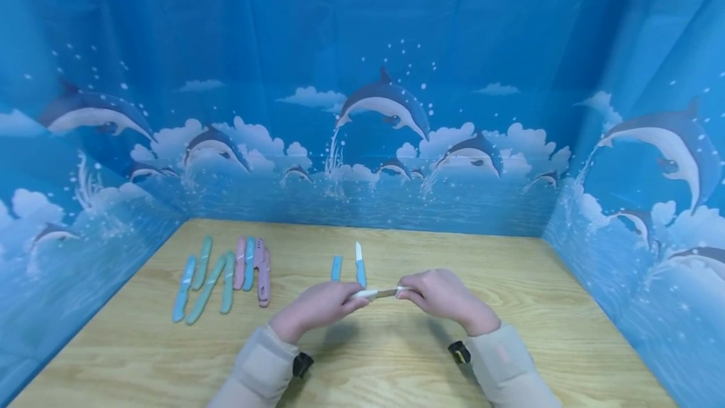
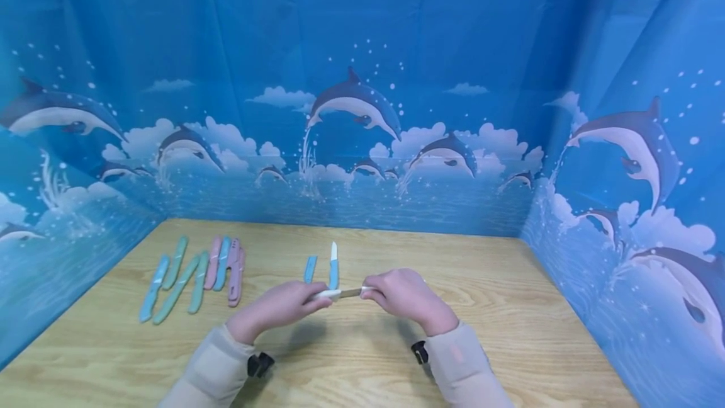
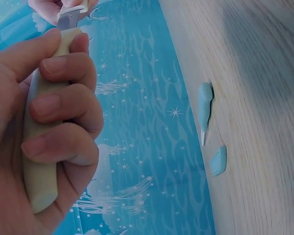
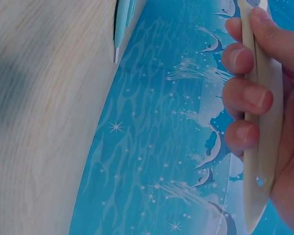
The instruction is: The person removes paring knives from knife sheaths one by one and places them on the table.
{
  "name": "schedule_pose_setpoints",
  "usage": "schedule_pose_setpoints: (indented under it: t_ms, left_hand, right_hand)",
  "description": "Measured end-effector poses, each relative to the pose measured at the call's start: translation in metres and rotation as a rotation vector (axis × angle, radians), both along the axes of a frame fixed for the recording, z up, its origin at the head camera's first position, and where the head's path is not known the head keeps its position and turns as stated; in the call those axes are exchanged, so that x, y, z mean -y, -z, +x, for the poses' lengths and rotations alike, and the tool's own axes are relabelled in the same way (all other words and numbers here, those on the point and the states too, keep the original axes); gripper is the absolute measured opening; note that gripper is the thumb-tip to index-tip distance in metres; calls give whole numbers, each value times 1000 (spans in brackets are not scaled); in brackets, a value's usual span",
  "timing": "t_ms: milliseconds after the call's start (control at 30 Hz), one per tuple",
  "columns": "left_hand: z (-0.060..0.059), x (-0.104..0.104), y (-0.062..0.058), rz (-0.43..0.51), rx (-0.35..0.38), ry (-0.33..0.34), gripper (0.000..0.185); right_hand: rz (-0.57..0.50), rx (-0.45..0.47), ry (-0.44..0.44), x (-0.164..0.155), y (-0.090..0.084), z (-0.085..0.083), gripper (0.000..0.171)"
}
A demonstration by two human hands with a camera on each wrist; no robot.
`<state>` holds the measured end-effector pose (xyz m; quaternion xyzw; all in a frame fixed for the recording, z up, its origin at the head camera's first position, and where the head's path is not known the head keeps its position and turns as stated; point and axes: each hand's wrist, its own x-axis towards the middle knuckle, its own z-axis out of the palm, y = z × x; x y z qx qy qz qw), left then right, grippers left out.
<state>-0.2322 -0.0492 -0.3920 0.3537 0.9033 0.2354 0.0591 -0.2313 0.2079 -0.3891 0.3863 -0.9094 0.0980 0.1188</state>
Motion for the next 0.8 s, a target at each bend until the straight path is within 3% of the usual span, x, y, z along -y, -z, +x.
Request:
schedule_pose_setpoints:
  t_ms: [267,800]
  left_hand:
    - [0,0,-1,-3,-18,9,26]
    - [-2,4,-3,1,42,1,24]
  right_hand:
    - [8,-6,8,0,-2,1,14]
    - [11,0,19,-1,-3,1,18]
